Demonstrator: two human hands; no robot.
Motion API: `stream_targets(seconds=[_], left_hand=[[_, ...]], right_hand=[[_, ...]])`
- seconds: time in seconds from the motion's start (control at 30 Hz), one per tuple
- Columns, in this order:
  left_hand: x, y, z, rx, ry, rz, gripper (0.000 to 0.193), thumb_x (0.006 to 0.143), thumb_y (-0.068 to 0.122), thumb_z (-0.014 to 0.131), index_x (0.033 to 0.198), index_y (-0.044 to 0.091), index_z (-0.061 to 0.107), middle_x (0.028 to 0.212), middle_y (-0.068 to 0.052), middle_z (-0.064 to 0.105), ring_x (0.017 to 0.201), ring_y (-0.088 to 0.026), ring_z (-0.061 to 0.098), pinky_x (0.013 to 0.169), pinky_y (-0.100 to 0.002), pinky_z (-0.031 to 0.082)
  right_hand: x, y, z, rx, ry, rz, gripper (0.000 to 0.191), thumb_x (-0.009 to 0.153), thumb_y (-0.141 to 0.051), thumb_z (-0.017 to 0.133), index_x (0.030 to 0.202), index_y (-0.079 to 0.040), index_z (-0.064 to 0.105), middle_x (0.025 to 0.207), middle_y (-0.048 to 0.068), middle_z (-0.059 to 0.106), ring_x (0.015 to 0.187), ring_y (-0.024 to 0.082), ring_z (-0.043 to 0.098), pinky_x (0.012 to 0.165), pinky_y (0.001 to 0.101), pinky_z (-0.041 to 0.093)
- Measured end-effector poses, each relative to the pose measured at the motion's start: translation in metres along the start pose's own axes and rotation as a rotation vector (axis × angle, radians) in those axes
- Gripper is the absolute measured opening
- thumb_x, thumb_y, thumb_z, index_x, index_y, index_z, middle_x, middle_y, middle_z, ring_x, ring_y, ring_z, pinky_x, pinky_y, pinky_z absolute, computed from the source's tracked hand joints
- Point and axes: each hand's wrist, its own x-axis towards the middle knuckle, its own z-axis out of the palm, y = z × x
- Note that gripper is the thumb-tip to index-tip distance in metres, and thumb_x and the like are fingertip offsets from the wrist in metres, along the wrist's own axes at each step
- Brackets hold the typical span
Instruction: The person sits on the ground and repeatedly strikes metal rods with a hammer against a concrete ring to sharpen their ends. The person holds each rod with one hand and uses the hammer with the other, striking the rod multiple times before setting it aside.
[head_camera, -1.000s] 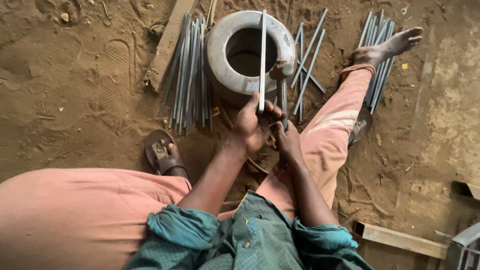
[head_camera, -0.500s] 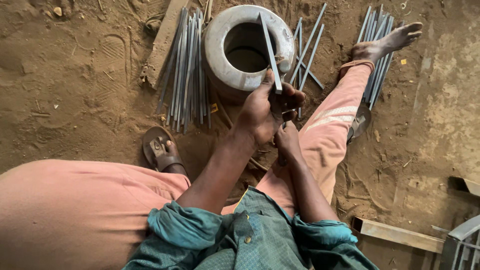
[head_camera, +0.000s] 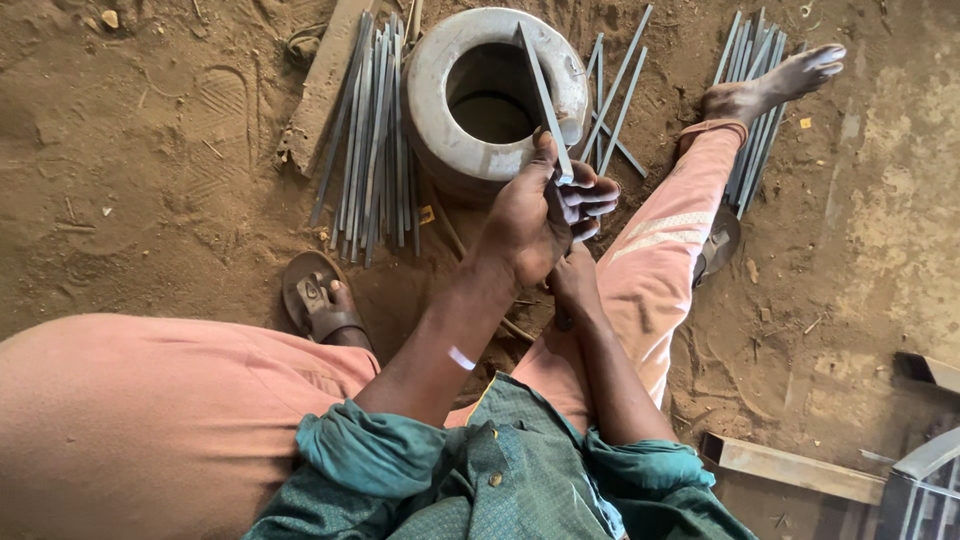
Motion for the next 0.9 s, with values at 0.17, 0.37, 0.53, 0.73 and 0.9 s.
stream_targets(seconds=[0.17,0.37,0.53,0.73,0.9], left_hand=[[-0.005,0.003,0.009,0.016,0.036,-0.007,0.059,0.106,0.061,0.039,0.092,0.009,0.065,0.093,-0.015,0.077,0.090,-0.027,0.074,0.074,-0.039,0.054],[-0.005,0.003,-0.026,0.175,0.142,0.039,0.049,0.111,0.045,0.038,0.090,0.008,0.061,0.082,-0.012,0.071,0.076,-0.024,0.068,0.069,-0.036,0.054],[0.006,0.024,-0.139,0.262,0.376,-0.009,0.044,0.112,0.039,0.036,0.085,0.009,0.054,0.069,-0.007,0.061,0.066,-0.021,0.061,0.065,-0.036,0.059],[0.005,0.054,-0.230,1.255,0.807,0.091,0.056,0.105,0.055,0.048,0.096,0.004,0.072,0.089,-0.013,0.072,0.093,-0.033,0.067,0.093,-0.060,0.045],[-0.010,0.085,-0.228,1.879,1.145,0.319,0.055,0.098,0.059,0.041,0.099,0.019,0.078,0.095,-0.012,0.075,0.104,-0.040,0.065,0.098,-0.073,0.028]], right_hand=[[0.001,0.001,-0.001,-0.034,-0.011,-0.019,0.030,0.099,-0.026,0.060,0.103,0.004,0.058,0.067,0.008,0.061,0.055,0.016,0.059,0.047,0.0336,0.048],[0.003,0.006,0.000,-0.047,0.019,-0.045,0.025,0.103,-0.028,0.054,0.100,-0.003,0.054,0.066,0.003,0.057,0.051,0.014,0.056,0.044,0.0321,0.047],[0.006,0.013,0.004,0.283,-0.053,0.036,0.033,0.106,-0.039,0.057,0.093,-0.009,0.051,0.064,0.001,0.050,0.048,0.013,0.047,0.042,0.0311,0.040],[0.008,0.029,0.005,0.414,-0.024,0.095,0.036,0.105,-0.043,0.054,0.091,-0.010,0.055,0.067,0.000,0.053,0.050,0.012,0.049,0.045,0.0290,0.043],[0.012,0.047,-0.008,0.555,0.084,0.097,0.043,0.106,-0.051,0.053,0.094,-0.010,0.056,0.069,0.001,0.053,0.052,0.013,0.048,0.047,0.0280,0.041]])
